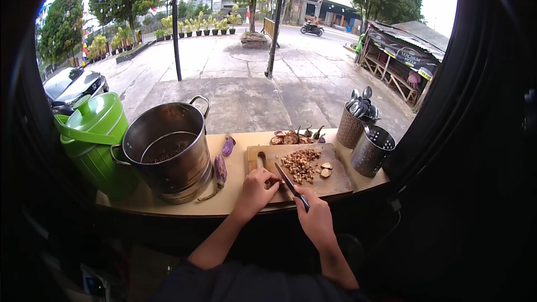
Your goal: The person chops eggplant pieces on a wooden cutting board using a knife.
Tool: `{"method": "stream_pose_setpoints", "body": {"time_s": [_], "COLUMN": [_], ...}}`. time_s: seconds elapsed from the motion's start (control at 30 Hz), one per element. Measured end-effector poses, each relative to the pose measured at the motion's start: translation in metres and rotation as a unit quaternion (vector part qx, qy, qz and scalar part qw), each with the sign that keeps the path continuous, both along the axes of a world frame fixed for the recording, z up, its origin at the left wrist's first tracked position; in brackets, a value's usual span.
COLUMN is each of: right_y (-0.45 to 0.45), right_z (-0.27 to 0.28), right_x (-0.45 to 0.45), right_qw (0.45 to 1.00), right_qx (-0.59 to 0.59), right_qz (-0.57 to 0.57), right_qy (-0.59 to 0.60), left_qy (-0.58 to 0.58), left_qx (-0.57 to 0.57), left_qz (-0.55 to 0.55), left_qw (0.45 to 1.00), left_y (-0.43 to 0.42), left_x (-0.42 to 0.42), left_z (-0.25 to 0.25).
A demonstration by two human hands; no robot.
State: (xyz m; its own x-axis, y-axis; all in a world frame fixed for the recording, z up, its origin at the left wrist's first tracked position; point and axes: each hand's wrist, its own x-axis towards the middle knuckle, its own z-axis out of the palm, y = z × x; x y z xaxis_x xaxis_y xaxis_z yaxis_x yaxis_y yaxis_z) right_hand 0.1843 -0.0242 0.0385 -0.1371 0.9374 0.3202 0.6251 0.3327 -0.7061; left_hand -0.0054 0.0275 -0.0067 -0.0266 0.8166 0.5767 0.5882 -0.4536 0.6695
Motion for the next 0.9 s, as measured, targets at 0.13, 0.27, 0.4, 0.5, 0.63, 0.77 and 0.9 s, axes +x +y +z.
{"method": "stream_pose_setpoints", "body": {"time_s": [0.13,0.27,0.4,0.5,0.63,0.77,0.9], "right_y": [-0.008,-0.003,0.001,0.007,0.001,-0.005,-0.009], "right_z": [0.005,-0.005,0.005,-0.005,-0.002,0.002,0.008], "right_x": [-0.001,-0.005,-0.006,-0.001,0.003,0.003,0.003], "right_qw": [1.000,0.998,0.997,1.000,0.999,1.000,0.999], "right_qx": [-0.004,0.033,-0.018,0.010,0.012,-0.010,-0.044], "right_qz": [0.001,0.004,-0.006,0.006,-0.004,-0.004,0.000], "right_qy": [-0.021,-0.052,-0.074,-0.004,0.033,0.019,-0.021], "left_qy": [0.004,0.006,0.010,0.021,0.020,-0.005,0.005], "left_qx": [-0.002,0.002,-0.010,0.012,0.012,0.002,-0.009], "left_qz": [0.010,0.010,0.011,0.014,0.008,0.004,0.010], "left_qw": [1.000,1.000,1.000,1.000,1.000,1.000,1.000], "left_y": [0.000,0.001,0.000,-0.001,-0.002,-0.001,-0.001], "left_x": [0.000,0.000,0.000,0.000,0.000,0.000,-0.001], "left_z": [-0.002,-0.004,-0.002,-0.002,0.000,0.001,-0.002]}}
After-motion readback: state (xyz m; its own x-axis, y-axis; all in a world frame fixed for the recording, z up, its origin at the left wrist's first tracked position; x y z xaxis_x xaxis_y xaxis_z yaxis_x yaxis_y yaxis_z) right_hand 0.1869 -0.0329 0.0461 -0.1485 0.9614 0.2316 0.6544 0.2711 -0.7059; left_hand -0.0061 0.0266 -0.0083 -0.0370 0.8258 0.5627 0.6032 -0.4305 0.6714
